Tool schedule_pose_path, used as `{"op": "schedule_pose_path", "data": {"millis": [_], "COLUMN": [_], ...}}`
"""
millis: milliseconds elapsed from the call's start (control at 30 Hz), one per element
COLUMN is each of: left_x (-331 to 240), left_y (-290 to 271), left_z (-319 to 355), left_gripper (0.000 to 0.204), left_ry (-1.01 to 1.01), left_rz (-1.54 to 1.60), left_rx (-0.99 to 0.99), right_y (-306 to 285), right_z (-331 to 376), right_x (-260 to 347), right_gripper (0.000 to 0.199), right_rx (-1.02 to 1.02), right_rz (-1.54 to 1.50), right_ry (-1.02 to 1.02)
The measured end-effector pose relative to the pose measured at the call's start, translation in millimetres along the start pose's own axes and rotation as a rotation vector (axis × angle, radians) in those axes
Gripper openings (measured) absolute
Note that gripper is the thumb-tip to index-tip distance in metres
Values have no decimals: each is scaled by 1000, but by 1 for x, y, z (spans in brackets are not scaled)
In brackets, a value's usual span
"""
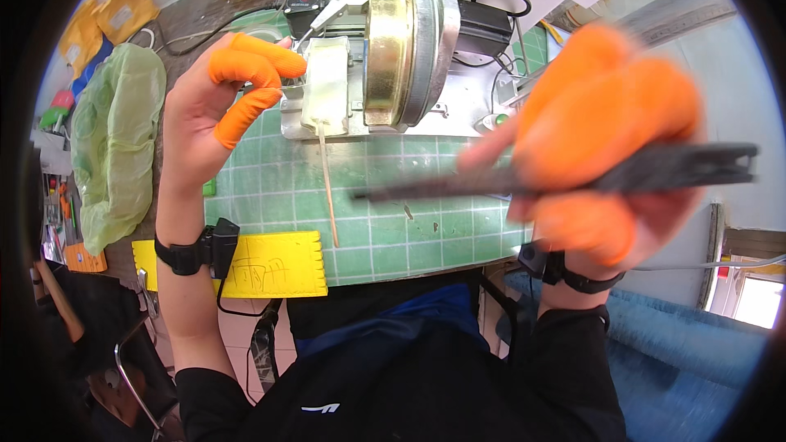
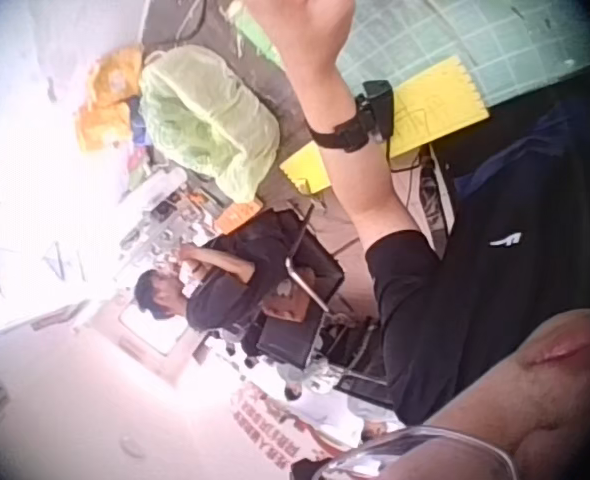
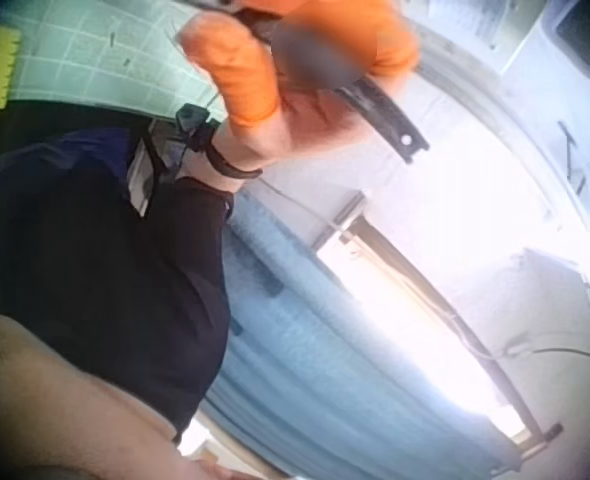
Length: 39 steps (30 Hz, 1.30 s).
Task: Gluing and assembling small electronic or mechanical components at a workbench.
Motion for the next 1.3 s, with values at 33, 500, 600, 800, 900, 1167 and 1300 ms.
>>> {"op": "schedule_pose_path", "data": {"millis": [33,500,600,800,900,1167,1300], "left_x": [0,3,0,0,1,-2,-8], "left_y": [0,-1,-2,-2,-2,-1,-2], "left_z": [2,5,4,4,3,2,3], "left_gripper": [10,14,14,12,13,12,11], "left_ry": [-8,-14,-12,-18,-6,-5,23], "left_rz": [15,-45,-47,-42,-63,-70,-97], "left_rx": [-7,-2,4,13,6,1,5], "right_y": [-4,45,48,46,47,45,38], "right_z": [-9,-43,-46,-44,-45,-45,-44], "right_x": [1,-49,-52,-57,-56,-58,-57], "right_gripper": [21,21,21,24,24,18,16], "right_rx": [-69,80,130,111,95,110,49], "right_rz": [-29,445,497,418,401,268,321], "right_ry": [-26,-60,-31,-68,-40,-55,-121]}}
Point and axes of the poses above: each hand's wrist, its own z-axis away from the middle knuckle, its own y-axis out of the palm, x = y × z, the point moved 5 cm from there along -z, towards the middle knuckle, and after that the axes turned 12 degrees about x, right-handed, at the moved point
